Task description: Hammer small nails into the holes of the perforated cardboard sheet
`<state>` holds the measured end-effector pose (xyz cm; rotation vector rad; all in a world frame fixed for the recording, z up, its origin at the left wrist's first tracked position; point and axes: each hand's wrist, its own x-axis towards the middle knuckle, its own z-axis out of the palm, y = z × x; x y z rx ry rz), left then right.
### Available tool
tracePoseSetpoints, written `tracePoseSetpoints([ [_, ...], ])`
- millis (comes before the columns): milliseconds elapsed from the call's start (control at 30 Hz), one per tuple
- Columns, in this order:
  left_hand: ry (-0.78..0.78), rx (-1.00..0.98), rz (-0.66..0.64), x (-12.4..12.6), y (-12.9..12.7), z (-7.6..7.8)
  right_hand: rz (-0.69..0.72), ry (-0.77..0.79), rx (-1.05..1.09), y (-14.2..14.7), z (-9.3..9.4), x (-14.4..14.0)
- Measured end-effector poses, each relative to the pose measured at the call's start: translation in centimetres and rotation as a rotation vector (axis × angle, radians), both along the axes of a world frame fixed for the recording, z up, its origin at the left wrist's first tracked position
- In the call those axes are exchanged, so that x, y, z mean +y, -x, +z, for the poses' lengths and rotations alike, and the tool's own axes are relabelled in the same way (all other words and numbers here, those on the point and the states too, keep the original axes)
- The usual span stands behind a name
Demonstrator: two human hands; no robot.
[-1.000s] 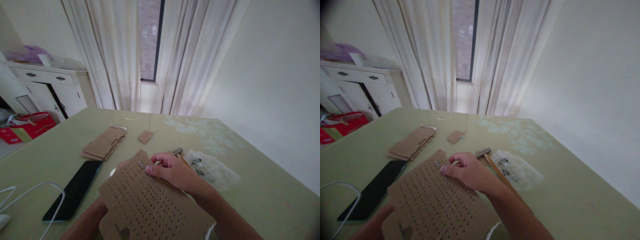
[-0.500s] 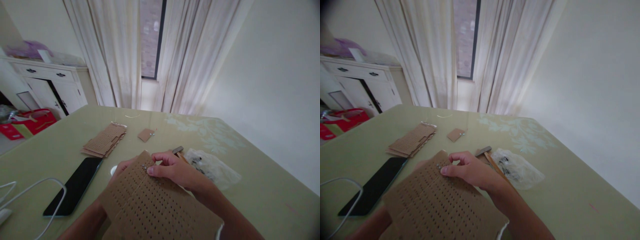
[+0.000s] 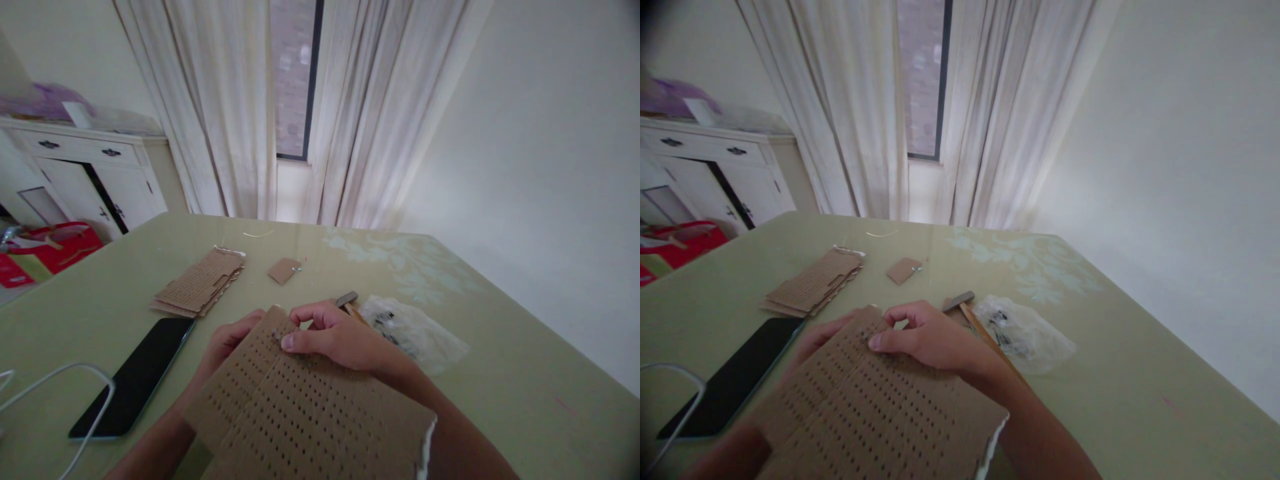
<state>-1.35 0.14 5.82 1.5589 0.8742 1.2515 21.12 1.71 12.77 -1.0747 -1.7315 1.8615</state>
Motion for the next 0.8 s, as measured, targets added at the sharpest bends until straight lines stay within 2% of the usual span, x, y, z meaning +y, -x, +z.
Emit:
tracePoseSetpoints([
  [100,0.024,-0.048,0.156,0.8,1.3,0.6,-0.068,-0.068,-0.006,-0.3,-0.2,0.5],
  [167,-0.091,0.04,0.261,1.4,2.2,2.2,-0.093,-0.139,-0.08,-0.7,-0.1,0.7],
  [200,-0.189,0.142,0.243,1.7,2.5,3.2,-0.105,-0.184,-0.13,-0.8,0.0,0.8],
  [267,-0.359,0.384,0.092,2.3,2.6,5.3,-0.126,-0.278,-0.218,-1.1,0.3,0.7],
  [333,-0.429,0.534,-0.046,2.8,2.2,6.9,-0.139,-0.327,-0.25,-1.4,0.7,0.4],
  [467,-0.514,0.52,-0.176,3.4,0.4,8.0,-0.134,-0.289,-0.209,-1.5,1.2,-0.1],
  [567,-0.61,0.456,-0.118,2.7,-0.2,8.8,-0.106,-0.324,-0.23,-1.4,0.8,0.1],
  [633,-0.621,0.305,-0.025,2.2,0.2,9.7,-0.107,-0.334,-0.267,-1.4,0.3,0.5],
  [700,-0.564,0.182,0.049,2.3,1.3,10.5,-0.146,-0.302,-0.256,-1.5,-0.1,1.0],
  [733,-0.514,0.188,0.059,2.8,1.9,10.6,-0.182,-0.277,-0.23,-1.6,-0.2,1.3],
  [800,-0.367,0.424,0.029,4.5,3.1,9.7,-0.271,-0.237,-0.169,-2.1,-0.1,1.7],
])
